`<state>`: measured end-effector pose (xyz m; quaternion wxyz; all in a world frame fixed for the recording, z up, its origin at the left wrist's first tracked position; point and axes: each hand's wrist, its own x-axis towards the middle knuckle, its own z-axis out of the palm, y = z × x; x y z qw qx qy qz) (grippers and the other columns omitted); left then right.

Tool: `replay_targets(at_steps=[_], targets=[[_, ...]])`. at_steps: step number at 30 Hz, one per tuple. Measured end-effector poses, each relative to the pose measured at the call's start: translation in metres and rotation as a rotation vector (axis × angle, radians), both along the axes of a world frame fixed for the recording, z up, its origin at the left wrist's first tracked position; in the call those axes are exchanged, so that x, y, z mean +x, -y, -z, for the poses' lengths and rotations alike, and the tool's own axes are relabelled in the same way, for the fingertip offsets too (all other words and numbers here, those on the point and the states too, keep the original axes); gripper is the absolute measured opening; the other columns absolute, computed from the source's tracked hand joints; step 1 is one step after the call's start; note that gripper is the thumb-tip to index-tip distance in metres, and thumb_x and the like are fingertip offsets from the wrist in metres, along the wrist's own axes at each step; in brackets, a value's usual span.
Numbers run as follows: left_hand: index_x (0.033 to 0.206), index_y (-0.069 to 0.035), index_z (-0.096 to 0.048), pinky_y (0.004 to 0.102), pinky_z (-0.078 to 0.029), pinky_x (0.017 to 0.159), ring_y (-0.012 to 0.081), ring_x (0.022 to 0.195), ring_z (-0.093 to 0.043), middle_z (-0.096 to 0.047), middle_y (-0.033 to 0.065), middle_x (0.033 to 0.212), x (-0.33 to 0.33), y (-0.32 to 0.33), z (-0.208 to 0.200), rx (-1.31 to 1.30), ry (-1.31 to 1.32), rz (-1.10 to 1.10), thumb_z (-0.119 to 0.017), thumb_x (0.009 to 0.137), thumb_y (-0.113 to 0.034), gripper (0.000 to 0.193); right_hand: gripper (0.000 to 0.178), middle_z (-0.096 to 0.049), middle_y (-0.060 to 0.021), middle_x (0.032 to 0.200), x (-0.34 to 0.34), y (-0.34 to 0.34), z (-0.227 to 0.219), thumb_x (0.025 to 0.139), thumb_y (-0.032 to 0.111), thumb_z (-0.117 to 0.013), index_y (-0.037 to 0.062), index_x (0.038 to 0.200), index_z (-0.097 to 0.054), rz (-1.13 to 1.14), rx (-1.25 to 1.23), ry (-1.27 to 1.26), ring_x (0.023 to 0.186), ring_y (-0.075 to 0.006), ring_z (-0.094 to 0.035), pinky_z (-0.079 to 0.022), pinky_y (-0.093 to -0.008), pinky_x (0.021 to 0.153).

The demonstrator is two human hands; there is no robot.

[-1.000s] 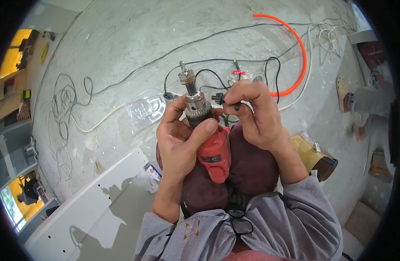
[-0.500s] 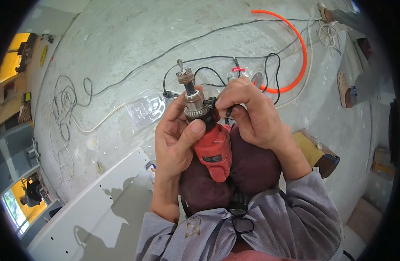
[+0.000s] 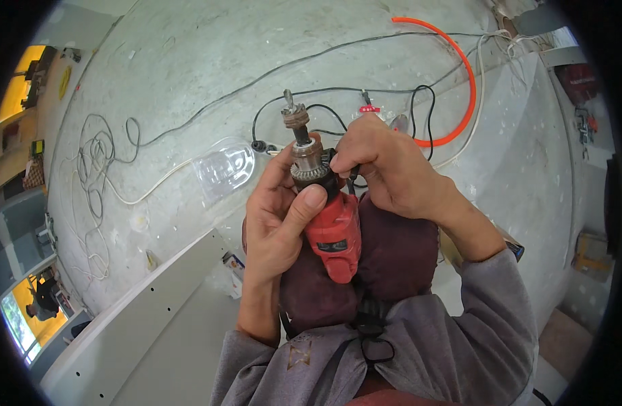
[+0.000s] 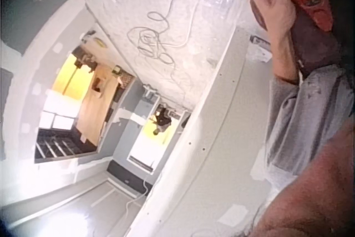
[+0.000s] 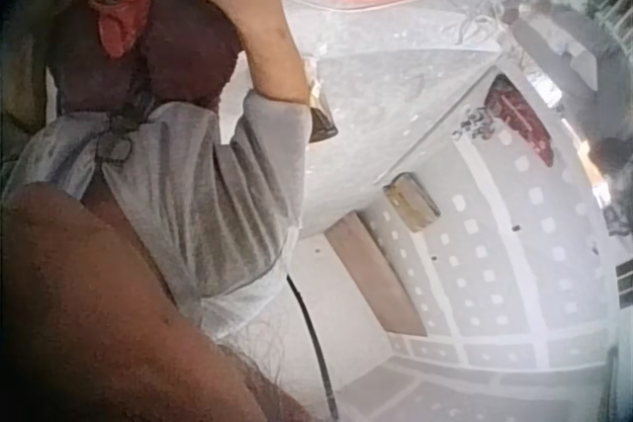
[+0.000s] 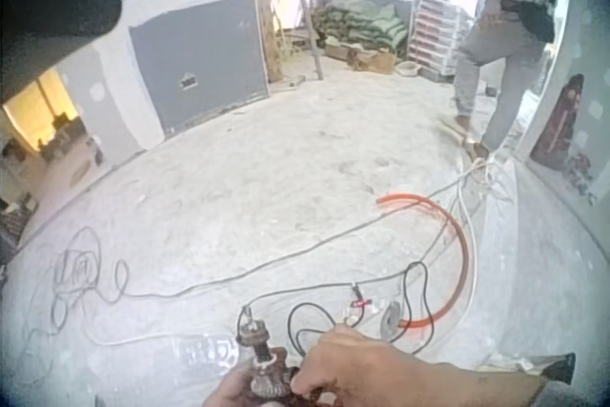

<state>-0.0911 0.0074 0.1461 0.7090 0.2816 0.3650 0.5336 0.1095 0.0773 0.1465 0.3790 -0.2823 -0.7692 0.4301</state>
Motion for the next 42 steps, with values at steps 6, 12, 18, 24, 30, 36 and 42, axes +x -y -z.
replay_targets(at_steps=[6, 12, 18, 24, 30, 36, 42], targets=[[0.152, 0.006, -0.045, 0.0338, -0.048, 0.107, 0.0180, 0.120, -0.063, -0.064, 0.0115, 0.131, 0.007, 0.000, -0.007, -0.021, -0.086, -0.087, -0.065, 0.105, -0.014, 0.055, 0.041, -0.069, -0.0076, 0.105, 0.005, -0.008, 0.005, 0.079, -0.011, -0.069, 0.0097, 0.114, -0.063, -0.103, -0.040, -0.061, 0.102, -0.0333, -0.060, -0.055, -0.0440, 0.090], [0.143, 0.007, -0.052, 0.0319, -0.054, 0.094, 0.0184, 0.108, -0.068, -0.068, 0.0143, 0.124, 0.024, -0.015, -0.022, -0.031, -0.278, -0.087, -0.050, 0.113, -0.030, 0.048, 0.046, -0.067, -0.0006, 0.090, 0.002, -0.010, 0.001, 0.074, -0.014, -0.065, 0.0095, 0.113, -0.063, -0.090, 0.010, -0.016, 0.090, -0.0273, -0.061, -0.049, -0.0393, 0.087], [0.124, 0.001, -0.061, 0.0214, -0.051, 0.079, 0.0053, 0.093, -0.062, -0.067, 0.0023, 0.102, 0.035, -0.019, -0.017, -0.081, -0.233, -0.227, -0.052, 0.115, -0.020, 0.025, 0.042, -0.070, -0.0052, 0.105, -0.011, 0.000, 0.003, 0.079, -0.007, -0.066, 0.0098, 0.117, -0.060, 0.064, 0.060, -0.017, 0.095, -0.0301, -0.065, -0.046, -0.0409, 0.090], [0.121, 0.002, -0.063, 0.0209, -0.049, 0.075, 0.0051, 0.088, -0.061, -0.068, 0.0024, 0.098, 0.035, -0.017, -0.020, -0.085, -0.254, -0.282, -0.051, 0.115, -0.019, 0.024, 0.036, -0.066, -0.0064, 0.098, -0.023, 0.005, -0.002, 0.080, -0.002, -0.068, 0.0081, 0.114, -0.059, 0.100, 0.121, 0.037, 0.087, -0.0307, -0.061, -0.044, -0.0418, 0.085], [0.124, 0.003, -0.063, 0.0240, -0.052, 0.083, 0.0096, 0.095, -0.065, -0.070, 0.0065, 0.106, 0.027, -0.014, -0.011, -0.029, -0.289, -0.244, -0.051, 0.115, -0.021, 0.029, 0.031, -0.063, -0.0074, 0.095, -0.029, 0.008, 0.001, 0.080, -0.002, -0.067, 0.0076, 0.109, -0.058, 0.145, 0.095, 0.040, 0.086, -0.0324, -0.059, -0.043, -0.0429, 0.082], [0.126, 0.005, -0.064, 0.0266, -0.055, 0.090, 0.0134, 0.102, -0.070, -0.073, 0.0100, 0.114, 0.024, -0.013, -0.006, -0.032, -0.354, -0.227, -0.054, 0.113, -0.022, 0.032, 0.029, -0.064, -0.0079, 0.097, -0.034, 0.017, 0.006, 0.082, -0.002, -0.065, 0.0073, 0.108, -0.058, 0.212, -0.003, -0.003, 0.090, -0.0346, -0.060, -0.044, -0.0427, 0.083], [0.123, 0.003, -0.066, 0.0272, -0.053, 0.092, 0.0123, 0.103, -0.068, -0.072, 0.0089, 0.113, 0.028, -0.020, -0.004, -0.059, -0.328, -0.227, -0.053, 0.113, -0.027, 0.035, 0.024, -0.062, -0.0039, 0.094, -0.025, 0.003, 0.010, 0.085, 0.000, -0.067, 0.0100, 0.106, -0.058, 0.202, 0.042, -0.017, 0.084, -0.0299, -0.058, -0.044, -0.0394, 0.083]])
